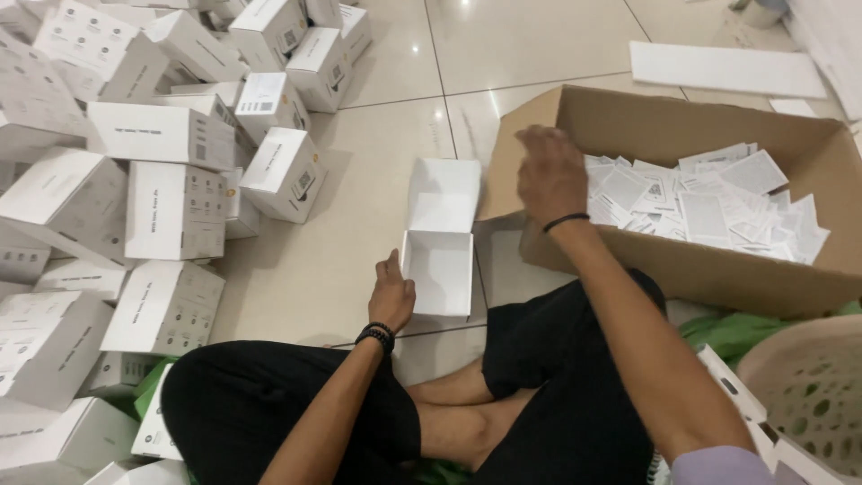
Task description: The person places documentation and items into product boxes and sorts them.
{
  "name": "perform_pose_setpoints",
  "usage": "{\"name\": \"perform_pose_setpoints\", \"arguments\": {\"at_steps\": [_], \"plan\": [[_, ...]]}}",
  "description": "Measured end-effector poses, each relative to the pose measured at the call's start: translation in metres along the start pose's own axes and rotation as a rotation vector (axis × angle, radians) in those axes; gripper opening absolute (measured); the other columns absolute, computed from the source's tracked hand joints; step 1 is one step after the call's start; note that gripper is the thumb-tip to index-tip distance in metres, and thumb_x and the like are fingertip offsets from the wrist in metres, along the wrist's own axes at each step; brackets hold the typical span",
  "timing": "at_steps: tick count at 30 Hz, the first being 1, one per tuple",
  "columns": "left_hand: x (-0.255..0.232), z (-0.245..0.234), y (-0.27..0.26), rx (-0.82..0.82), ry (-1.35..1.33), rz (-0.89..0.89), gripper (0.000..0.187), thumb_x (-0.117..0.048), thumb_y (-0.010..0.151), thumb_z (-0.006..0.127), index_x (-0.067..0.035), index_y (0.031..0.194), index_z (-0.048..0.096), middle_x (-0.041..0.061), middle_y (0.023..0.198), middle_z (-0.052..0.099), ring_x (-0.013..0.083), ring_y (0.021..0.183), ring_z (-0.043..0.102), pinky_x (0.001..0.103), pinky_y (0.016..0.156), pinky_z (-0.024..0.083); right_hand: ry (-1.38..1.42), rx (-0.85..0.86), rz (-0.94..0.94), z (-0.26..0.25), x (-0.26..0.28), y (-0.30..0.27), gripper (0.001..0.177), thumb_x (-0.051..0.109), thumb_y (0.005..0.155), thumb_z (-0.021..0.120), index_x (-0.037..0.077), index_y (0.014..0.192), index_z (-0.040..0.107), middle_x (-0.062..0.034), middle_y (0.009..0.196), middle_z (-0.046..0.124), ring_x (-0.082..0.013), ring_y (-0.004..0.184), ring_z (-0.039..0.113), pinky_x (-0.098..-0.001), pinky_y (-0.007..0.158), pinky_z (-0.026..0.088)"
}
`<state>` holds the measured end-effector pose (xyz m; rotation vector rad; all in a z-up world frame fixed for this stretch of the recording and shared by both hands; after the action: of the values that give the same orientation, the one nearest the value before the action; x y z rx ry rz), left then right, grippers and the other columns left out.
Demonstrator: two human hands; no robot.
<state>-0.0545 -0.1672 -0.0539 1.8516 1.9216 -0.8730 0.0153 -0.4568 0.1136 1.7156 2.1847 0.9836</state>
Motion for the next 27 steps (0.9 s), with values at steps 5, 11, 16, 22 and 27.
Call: {"name": "perform_pose_setpoints", "arguments": {"at_steps": [5,11,16,22,27], "plan": [[-0.017,0.012,-0.002,-0.146,0.012,0.01,0.078,-0.013,0.089,0.056,-0.004,0.159,0.021,0.023,0.151,0.038,0.0412,0.125,0.054,0.05,0.095,0.052,-0.156,0.554,0.393,0.02,-0.173,-0.024,0.04,0.019,0.098,0.061,0.018,0.138,0.066,-0.0149,0.133,0.068,-0.0372,0.124,0.063,-0.0478,0.105,0.05],[-0.046,-0.012,-0.01,-0.363,0.077,0.161,0.09,-0.017,0.083,0.066,0.0,0.158,0.02,0.028,0.155,0.033,0.0444,0.14,0.036,0.055,0.109,0.037,-0.265,1.056,0.189,0.068,-0.211,-0.046,0.095,0.031,0.068,0.092,0.02,0.15,0.046,-0.0131,0.141,0.054,-0.0357,0.127,0.052,-0.0487,0.099,0.047],[-0.063,-0.023,-0.016,-0.411,0.069,0.292,0.088,-0.018,0.084,0.069,-0.001,0.157,0.022,0.027,0.156,0.032,0.0438,0.144,0.032,0.055,0.113,0.032,-0.52,1.162,0.105,0.042,-0.178,-0.035,0.069,0.035,0.074,0.087,0.021,0.138,0.062,-0.0044,0.135,0.065,-0.0274,0.133,0.056,-0.0495,0.102,0.05],[-0.089,-0.029,-0.029,-0.41,-0.048,0.404,0.082,-0.017,0.086,0.068,-0.002,0.156,0.027,0.025,0.155,0.036,0.0423,0.144,0.034,0.054,0.117,0.032,-0.183,0.638,0.314,0.012,-0.21,-0.025,0.054,0.035,0.084,0.077,0.018,0.134,0.066,-0.0198,0.12,0.069,-0.042,0.112,0.064,-0.0524,0.094,0.052],[-0.125,-0.043,-0.051,-0.301,-0.317,0.506,0.072,-0.025,0.095,0.065,-0.002,0.156,0.032,0.021,0.155,0.041,0.0357,0.141,0.043,0.048,0.114,0.041,0.442,0.25,0.519,-0.09,-0.116,0.013,0.031,0.02,0.099,0.068,0.003,0.125,0.066,-0.0123,0.114,0.076,-0.0217,0.1,0.073,-0.0356,0.087,0.058]]}}
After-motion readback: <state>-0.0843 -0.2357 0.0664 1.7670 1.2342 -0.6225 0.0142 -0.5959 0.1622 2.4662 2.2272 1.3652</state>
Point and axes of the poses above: each hand's wrist, its own y-axis towards the middle knuckle, its own z-axis out of the palm, x = y × z, the point moved 3 cm from there along y, towards the middle knuckle
